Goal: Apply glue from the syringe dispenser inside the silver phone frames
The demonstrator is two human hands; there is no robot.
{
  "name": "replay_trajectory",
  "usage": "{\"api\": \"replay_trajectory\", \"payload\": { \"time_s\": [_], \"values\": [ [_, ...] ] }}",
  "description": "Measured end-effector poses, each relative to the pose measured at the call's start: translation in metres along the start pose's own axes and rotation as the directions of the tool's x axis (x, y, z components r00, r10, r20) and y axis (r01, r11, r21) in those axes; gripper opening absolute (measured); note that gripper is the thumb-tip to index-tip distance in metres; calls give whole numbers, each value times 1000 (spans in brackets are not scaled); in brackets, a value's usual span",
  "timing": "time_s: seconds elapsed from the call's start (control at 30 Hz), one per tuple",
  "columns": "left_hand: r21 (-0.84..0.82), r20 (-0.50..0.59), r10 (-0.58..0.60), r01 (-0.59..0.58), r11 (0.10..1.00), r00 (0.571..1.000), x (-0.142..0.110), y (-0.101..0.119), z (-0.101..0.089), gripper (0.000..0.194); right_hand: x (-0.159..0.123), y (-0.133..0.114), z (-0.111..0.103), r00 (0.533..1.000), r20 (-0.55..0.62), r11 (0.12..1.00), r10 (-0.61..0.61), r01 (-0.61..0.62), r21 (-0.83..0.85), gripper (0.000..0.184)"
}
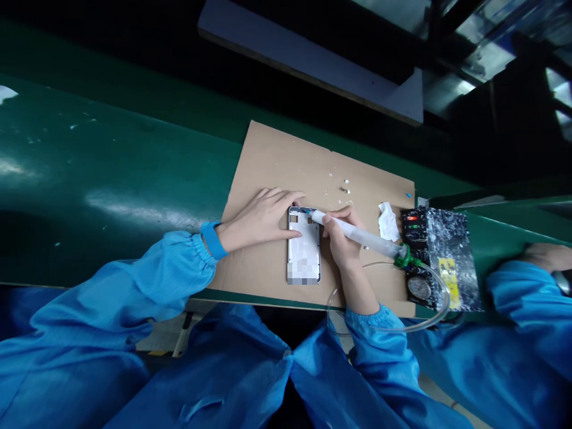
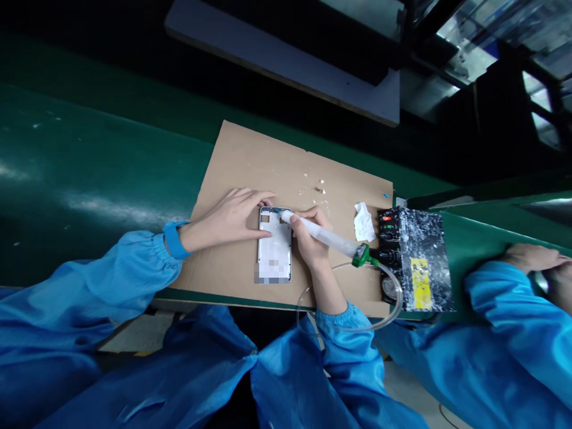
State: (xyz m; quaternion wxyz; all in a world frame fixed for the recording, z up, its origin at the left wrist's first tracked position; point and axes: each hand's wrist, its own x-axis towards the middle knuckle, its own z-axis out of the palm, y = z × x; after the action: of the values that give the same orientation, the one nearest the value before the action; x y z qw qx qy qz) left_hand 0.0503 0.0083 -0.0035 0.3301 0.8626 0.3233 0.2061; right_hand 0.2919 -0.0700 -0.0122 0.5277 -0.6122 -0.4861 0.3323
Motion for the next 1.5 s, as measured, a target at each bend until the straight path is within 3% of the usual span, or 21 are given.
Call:
{"api": "replay_trajectory", "payload": {
  "time_s": [1.5],
  "values": [
    [4, 31, -18, 18, 1000, 999, 0, 3, -4, 76, 3, -2, 2, 998, -56, 1000, -7, 6, -14, 38]
  ]
}}
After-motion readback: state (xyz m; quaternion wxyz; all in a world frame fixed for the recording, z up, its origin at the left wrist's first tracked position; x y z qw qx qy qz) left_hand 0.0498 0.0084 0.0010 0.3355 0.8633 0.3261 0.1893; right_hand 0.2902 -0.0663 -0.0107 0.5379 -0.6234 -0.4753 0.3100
